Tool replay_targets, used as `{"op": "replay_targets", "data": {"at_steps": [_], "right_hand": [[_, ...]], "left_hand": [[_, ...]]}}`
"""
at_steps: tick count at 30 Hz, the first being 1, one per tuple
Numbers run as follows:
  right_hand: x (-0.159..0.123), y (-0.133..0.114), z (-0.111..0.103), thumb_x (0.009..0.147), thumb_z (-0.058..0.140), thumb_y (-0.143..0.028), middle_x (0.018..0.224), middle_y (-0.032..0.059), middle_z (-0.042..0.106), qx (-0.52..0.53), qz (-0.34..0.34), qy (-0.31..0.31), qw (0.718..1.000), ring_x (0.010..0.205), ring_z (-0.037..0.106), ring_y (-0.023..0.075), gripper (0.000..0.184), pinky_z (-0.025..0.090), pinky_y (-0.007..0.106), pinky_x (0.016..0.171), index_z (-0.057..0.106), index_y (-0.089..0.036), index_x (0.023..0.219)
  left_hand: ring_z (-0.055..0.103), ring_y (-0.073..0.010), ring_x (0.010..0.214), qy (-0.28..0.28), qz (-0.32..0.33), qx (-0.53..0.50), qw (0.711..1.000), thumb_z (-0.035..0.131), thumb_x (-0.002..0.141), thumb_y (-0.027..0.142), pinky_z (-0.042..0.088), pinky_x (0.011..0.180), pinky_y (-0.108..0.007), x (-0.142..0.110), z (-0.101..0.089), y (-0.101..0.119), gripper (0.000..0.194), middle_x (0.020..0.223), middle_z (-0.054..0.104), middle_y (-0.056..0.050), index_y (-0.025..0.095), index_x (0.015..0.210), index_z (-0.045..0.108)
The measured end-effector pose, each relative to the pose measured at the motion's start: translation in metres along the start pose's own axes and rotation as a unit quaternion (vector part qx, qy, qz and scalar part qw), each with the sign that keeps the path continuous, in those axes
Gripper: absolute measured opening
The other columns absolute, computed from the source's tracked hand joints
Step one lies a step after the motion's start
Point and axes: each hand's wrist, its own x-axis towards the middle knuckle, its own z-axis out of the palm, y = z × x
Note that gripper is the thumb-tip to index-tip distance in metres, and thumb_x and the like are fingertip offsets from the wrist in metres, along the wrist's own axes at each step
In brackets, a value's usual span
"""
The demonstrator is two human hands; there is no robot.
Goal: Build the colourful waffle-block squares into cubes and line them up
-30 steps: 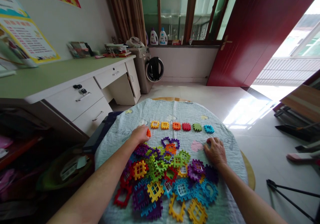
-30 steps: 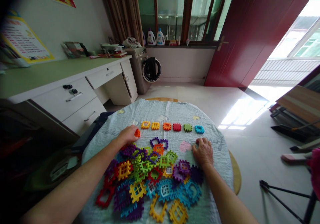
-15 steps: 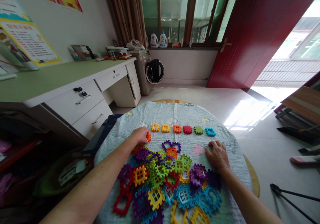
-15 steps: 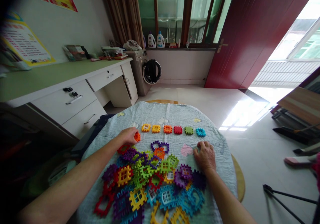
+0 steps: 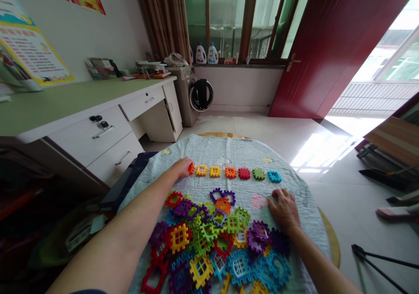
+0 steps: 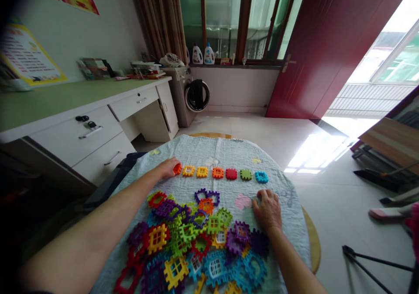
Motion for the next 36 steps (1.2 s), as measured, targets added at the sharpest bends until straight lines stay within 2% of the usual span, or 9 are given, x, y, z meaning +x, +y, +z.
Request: {"op": "replay_targets", "data": {"at_steps": [5,11,19,26,33,36], "right_hand": [[0.0,0.0,0.0,0.08,0.053,-0.028,0.093,0.0065,0.056,-0.003,0.004,-0.002,1.0,0.09,0.047,0.0232,0.011,0.036,0.034,0.085,0.058,-0.02,0.087],[0.0,-0.001,-0.001,0.079,0.054,-0.027,0.094,0.0064,0.057,-0.002,0.009,-0.003,1.0,0.092,0.048,0.0232,0.011,0.036,0.034,0.084,0.058,-0.021,0.087],[0.0,-0.001,0.0,0.079,0.054,-0.027,0.094,0.0069,0.057,-0.002,0.01,0.001,1.0,0.091,0.048,0.0236,0.01,0.037,0.034,0.084,0.058,-0.021,0.086],[0.0,-0.002,-0.002,0.08,0.053,-0.027,0.093,0.0064,0.056,-0.004,0.009,0.002,1.0,0.093,0.047,0.0234,0.01,0.036,0.034,0.085,0.058,-0.021,0.086],[0.0,-0.002,-0.003,0.08,0.053,-0.026,0.093,0.0067,0.056,-0.005,0.01,-0.002,1.0,0.092,0.047,0.0235,0.01,0.036,0.034,0.085,0.058,-0.021,0.087],[0.0,-0.002,-0.002,0.08,0.053,-0.026,0.093,0.0064,0.055,-0.004,0.012,-0.004,1.0,0.092,0.047,0.0233,0.01,0.036,0.033,0.086,0.058,-0.02,0.087]], "left_hand": [[0.061,-0.0191,0.089,-0.037,0.006,0.009,0.999,0.071,0.059,0.025,0.047,0.077,-0.025,0.01,0.002,-0.005,0.035,0.107,0.063,-0.005,0.022,0.093,0.065],[0.061,-0.0181,0.084,-0.046,-0.009,0.016,0.999,0.075,0.053,0.028,0.046,0.072,-0.024,0.013,-0.001,-0.004,0.04,0.105,0.065,-0.005,0.021,0.091,0.066],[0.061,-0.0193,0.089,-0.041,-0.012,0.022,0.999,0.076,0.054,0.03,0.046,0.075,-0.025,0.012,-0.007,-0.002,0.038,0.106,0.065,-0.005,0.023,0.09,0.066],[0.063,-0.0205,0.085,-0.057,-0.016,0.038,0.998,0.077,0.052,0.025,0.046,0.072,-0.026,0.018,-0.003,-0.003,0.037,0.102,0.067,-0.005,0.023,0.087,0.066],[0.063,-0.0224,0.091,-0.05,-0.02,0.032,0.998,0.078,0.052,0.027,0.047,0.076,-0.027,0.016,-0.004,-0.001,0.049,0.114,0.063,-0.008,0.024,0.099,0.065],[0.063,-0.0222,0.09,-0.052,-0.022,0.021,0.998,0.076,0.055,0.027,0.047,0.077,-0.028,0.013,-0.005,-0.001,0.045,0.113,0.063,-0.008,0.023,0.099,0.065]]}}
